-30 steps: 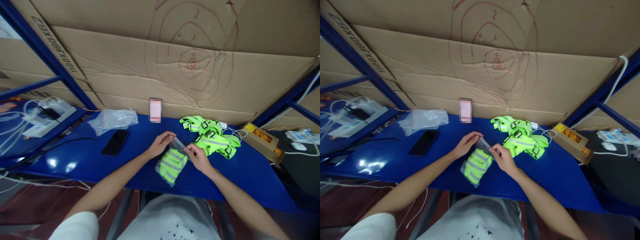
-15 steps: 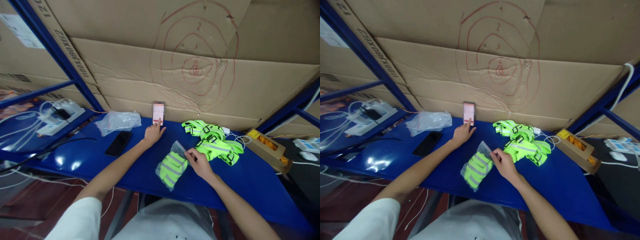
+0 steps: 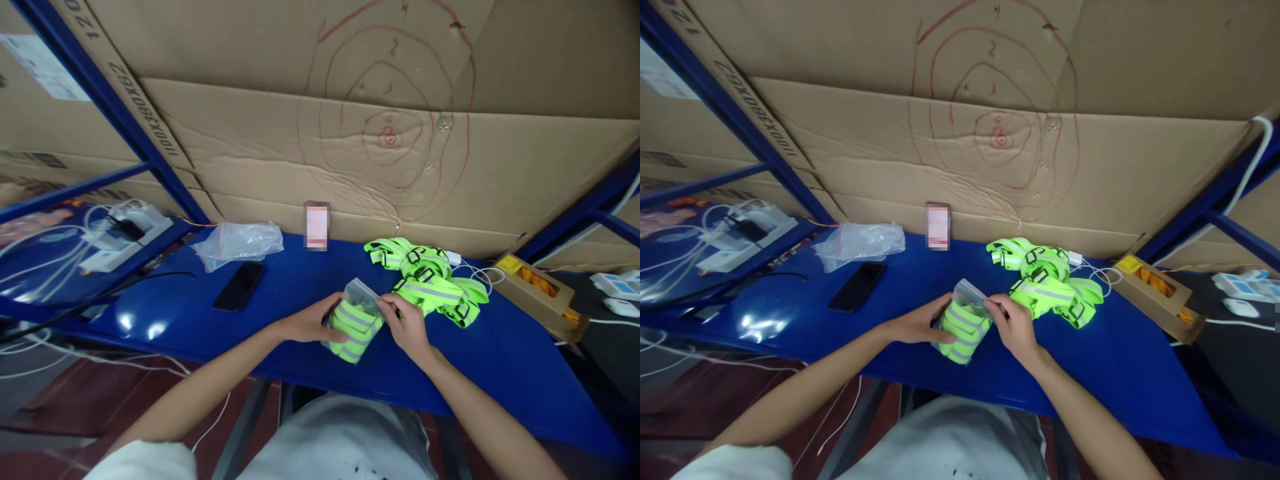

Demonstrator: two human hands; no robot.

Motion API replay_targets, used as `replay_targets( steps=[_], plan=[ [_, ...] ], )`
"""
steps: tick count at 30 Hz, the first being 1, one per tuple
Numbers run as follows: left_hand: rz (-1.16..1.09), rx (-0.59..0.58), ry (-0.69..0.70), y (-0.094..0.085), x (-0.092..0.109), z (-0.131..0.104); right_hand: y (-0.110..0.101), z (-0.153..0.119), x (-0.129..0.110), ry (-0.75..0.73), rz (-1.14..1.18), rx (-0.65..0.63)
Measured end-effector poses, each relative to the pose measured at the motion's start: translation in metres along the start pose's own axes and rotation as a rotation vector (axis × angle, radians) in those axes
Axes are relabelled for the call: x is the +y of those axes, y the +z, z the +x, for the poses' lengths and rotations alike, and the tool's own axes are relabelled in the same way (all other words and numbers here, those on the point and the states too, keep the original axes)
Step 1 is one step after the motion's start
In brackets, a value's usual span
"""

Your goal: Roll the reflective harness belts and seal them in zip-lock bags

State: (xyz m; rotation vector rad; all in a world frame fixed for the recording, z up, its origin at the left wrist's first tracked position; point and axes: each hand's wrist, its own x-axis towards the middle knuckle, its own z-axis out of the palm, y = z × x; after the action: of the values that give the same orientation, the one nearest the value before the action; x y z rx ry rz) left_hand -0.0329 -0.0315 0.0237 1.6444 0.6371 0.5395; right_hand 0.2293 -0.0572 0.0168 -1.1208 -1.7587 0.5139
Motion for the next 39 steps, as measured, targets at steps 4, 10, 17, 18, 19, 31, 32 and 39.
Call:
replay_targets(
  steps=[4, 10, 17, 18, 19, 31, 32, 39],
  plan=[
    [0.015, 0.169, 0.031, 0.003, 0.007, -0.017, -0.002, 0.001, -0.001, 0.066, 0.007, -0.024],
    [0.742, 0.801, -0.141, -0.021, 0.014, -0.065, -0.006, 0.006, 0.000, 0.148, 0.068, -0.032],
    [1.446, 1.272, -0.538, -0.058, 0.013, -0.113, -0.001, 0.004, -0.003, 0.127, 0.000, -0.071],
    [1.473, 1.308, -0.586, -0.063, 0.011, -0.118, 0.000, 0.004, -0.003, 0.121, -0.008, -0.082],
    [1.486, 1.329, -0.630, -0.067, 0.007, -0.123, 0.000, 0.004, -0.003, 0.115, -0.014, -0.090],
    [1.350, 1.196, -0.692, -0.081, -0.001, -0.120, 0.007, 0.004, 0.008, 0.098, 0.001, -0.136],
    [1.347, 1.183, -0.678, -0.082, 0.002, -0.115, 0.007, 0.004, 0.008, 0.095, 0.002, -0.140],
    [1.197, 1.077, -0.521, -0.132, 0.023, -0.058, 0.005, 0.004, 0.004, 0.062, -0.014, -0.181]
  ],
)
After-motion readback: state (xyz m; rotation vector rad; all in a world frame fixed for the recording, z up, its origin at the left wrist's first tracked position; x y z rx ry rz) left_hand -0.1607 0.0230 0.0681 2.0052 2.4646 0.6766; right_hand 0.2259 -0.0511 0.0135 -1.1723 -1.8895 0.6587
